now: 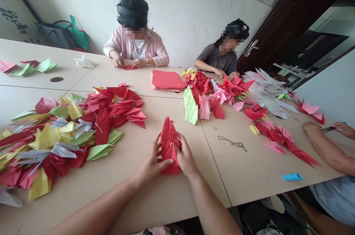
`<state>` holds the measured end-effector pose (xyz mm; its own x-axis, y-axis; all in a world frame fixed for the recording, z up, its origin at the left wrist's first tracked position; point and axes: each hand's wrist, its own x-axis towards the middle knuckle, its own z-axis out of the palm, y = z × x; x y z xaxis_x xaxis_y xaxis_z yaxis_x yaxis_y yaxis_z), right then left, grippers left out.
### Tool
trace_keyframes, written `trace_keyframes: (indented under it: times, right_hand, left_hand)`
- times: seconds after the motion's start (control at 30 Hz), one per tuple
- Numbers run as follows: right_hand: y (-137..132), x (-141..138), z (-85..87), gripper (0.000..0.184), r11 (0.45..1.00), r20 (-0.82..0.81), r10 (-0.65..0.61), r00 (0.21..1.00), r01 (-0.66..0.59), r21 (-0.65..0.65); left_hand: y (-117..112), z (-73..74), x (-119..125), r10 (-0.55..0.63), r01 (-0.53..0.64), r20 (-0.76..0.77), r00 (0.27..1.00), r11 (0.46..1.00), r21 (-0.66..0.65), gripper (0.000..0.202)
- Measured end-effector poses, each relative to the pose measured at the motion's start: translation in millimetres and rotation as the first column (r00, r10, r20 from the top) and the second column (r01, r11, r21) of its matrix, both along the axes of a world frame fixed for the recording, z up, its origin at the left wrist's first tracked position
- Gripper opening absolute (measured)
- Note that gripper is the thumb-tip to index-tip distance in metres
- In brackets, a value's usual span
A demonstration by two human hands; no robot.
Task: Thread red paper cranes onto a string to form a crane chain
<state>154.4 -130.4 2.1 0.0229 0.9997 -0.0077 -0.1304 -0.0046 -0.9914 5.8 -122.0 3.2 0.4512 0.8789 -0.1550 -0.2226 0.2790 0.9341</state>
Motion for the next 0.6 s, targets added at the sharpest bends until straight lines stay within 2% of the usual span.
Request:
trace_keyframes:
  times: [0.13,0.3,0.37,0.47,0.6]
  right_hand:
    - [-4,-4,4.9,0.047,1.000,0.000,0.021,1.000,-0.021,0.005]
    - [-4,-9,3.3,0.035,1.000,-0.046,0.017,0.999,-0.018,-0.020]
    - [-4,-10,2.1,0.031,0.999,-0.089,0.025,0.996,-0.029,-0.045]
    - [-6,-10,3.3,0.035,0.987,-0.172,0.115,0.978,-0.133,-0.092]
    - [-9,-10,7.5,0.043,0.945,-0.249,0.249,0.936,-0.292,-0.151]
  left_hand:
    - [7,-7.4,0,0.052,-0.050,-0.078,0.996,0.999,0.020,0.078]
    - [5,-6.9,-2,0.042,-0.036,-0.095,0.995,0.997,0.064,0.076]
    - [3,-3.5,-3,0.037,-0.032,-0.077,0.996,0.998,0.062,0.065]
    - [4,1.6,-6,0.005,-0.004,-0.015,1.000,1.000,0.017,0.051]
    - [7,1.9,-9,-0.064,0.067,0.065,0.996,0.997,-0.039,0.059]
